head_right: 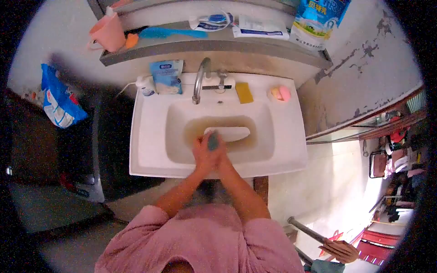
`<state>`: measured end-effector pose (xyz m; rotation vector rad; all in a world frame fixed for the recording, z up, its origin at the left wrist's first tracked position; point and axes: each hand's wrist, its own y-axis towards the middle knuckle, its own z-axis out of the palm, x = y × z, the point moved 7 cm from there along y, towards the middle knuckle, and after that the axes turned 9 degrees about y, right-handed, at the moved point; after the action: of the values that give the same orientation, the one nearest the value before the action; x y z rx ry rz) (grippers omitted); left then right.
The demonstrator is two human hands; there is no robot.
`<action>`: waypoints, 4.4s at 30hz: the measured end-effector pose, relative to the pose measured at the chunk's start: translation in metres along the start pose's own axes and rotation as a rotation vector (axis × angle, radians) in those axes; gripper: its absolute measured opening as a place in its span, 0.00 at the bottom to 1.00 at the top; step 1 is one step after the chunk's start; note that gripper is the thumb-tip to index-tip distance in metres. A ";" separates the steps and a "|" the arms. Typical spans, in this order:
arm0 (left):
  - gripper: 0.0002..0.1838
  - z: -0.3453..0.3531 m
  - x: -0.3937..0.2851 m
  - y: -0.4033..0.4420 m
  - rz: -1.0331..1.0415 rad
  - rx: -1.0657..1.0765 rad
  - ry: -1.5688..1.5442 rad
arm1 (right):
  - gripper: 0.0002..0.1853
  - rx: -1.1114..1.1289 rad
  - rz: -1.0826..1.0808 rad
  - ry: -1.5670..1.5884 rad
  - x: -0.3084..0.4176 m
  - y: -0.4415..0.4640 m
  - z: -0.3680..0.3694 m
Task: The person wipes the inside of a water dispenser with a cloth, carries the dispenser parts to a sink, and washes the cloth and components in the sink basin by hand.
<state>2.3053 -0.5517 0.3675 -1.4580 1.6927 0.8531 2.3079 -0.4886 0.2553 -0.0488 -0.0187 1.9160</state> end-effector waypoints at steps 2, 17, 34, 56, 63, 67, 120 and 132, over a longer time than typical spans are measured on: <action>0.31 -0.006 0.035 0.041 -0.164 -0.047 -0.081 | 0.21 -0.375 -0.294 -0.283 -0.001 0.002 0.037; 0.24 -0.009 0.093 0.083 -0.269 -0.069 -0.249 | 0.19 -0.420 -0.387 -0.636 -0.016 0.032 0.075; 0.15 -0.183 0.093 0.109 0.311 0.015 0.244 | 0.29 -0.382 -0.192 -1.982 -0.110 0.063 0.102; 0.15 -0.155 0.078 0.040 0.425 0.018 0.629 | 0.35 0.003 0.512 -2.201 -0.182 0.061 0.135; 0.14 -0.152 0.113 0.120 0.380 -0.196 0.726 | 0.33 0.144 -0.028 -2.445 -0.180 0.045 0.109; 0.14 -0.160 0.077 0.052 0.312 -0.128 0.587 | 0.34 0.116 0.289 -2.357 -0.180 0.051 0.099; 0.16 -0.174 0.111 -0.054 0.336 -0.037 0.582 | 0.21 -0.199 -0.645 -2.456 -0.115 0.176 0.115; 0.13 -0.180 0.123 -0.053 0.261 -0.115 0.431 | 0.10 0.083 -0.169 -2.698 -0.164 0.164 0.094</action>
<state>2.3282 -0.7749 0.3525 -1.6045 2.2232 0.8230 2.2054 -0.6970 0.3470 2.3039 -1.5315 0.4633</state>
